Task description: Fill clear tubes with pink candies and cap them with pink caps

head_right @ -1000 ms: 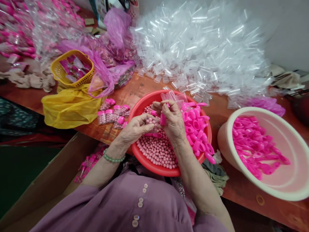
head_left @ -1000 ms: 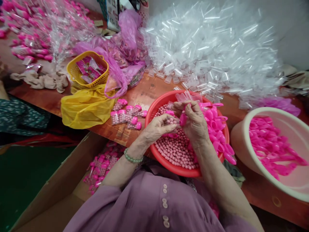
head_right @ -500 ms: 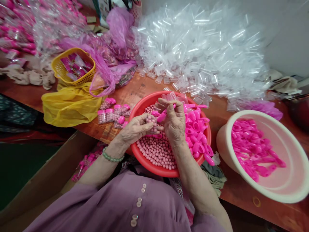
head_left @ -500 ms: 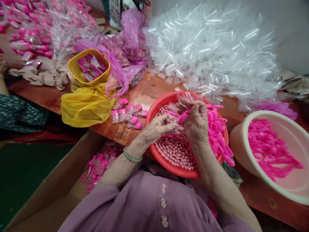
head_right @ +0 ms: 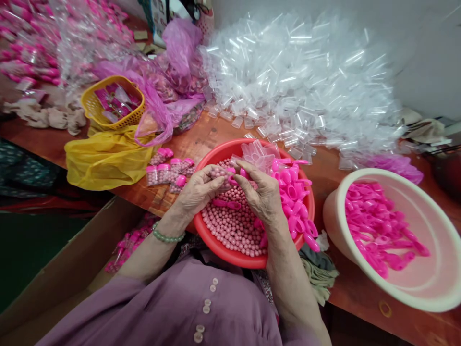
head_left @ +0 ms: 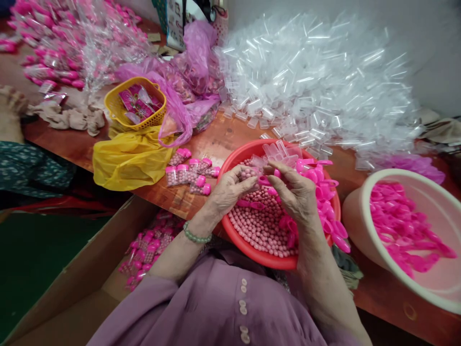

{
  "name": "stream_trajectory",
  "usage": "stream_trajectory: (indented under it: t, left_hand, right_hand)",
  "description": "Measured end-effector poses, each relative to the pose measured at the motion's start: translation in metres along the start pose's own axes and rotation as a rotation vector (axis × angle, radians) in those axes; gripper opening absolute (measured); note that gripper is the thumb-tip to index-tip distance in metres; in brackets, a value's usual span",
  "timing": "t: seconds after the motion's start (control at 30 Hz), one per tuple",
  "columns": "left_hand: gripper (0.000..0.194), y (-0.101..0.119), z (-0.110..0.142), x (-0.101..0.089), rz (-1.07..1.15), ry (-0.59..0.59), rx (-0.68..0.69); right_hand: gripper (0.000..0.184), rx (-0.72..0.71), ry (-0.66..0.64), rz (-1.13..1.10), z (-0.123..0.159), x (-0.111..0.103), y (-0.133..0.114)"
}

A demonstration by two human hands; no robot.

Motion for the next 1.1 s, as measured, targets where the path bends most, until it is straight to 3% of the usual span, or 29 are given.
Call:
stream_trajectory:
  t: [0.2,0.4,0.57,0.73,0.83,1.1]
  left_hand:
    - [0.042,0.0,-0.003,-0.002,0.048,0.022,0.024]
    - [0.038,0.0,-0.004,-0.003,0.029,0.004,-0.006]
    - [0.034,0.002,-0.003,-0.001,0.01,-0.083,-0.053]
    - [0.054,0.004,0.002,0.002,0.037,-0.252,-0.164]
    - [0.055,0.004,0.005,0.002,0.012,-0.291,-0.165]
    - [0.048,0.0,0.009,0.002,-0.028,-0.314,-0.174]
  right_hand:
    - [0.032,-0.115,-0.188,0.22,0.001,0.01,0.01]
    - [0.036,-0.149,-0.184,0.262,0.003,0.014,0.012]
    - [0.027,0.001,-0.076,0.139,-0.001,0.0,0.016]
    - [0.023,0.211,0.034,-0.187,-0.006,-0.011,0.019]
    - [0.023,0.256,0.063,-0.319,-0.006,-0.012,0.015]
    - [0.024,0.302,0.067,-0.379,-0.003,-0.009,0.016]
Point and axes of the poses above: each hand's wrist, its own z-axis away from the middle knuckle, its own x-axis out of the palm, y = z × x, the point moved 4 cm from there along -z, towards the middle knuckle
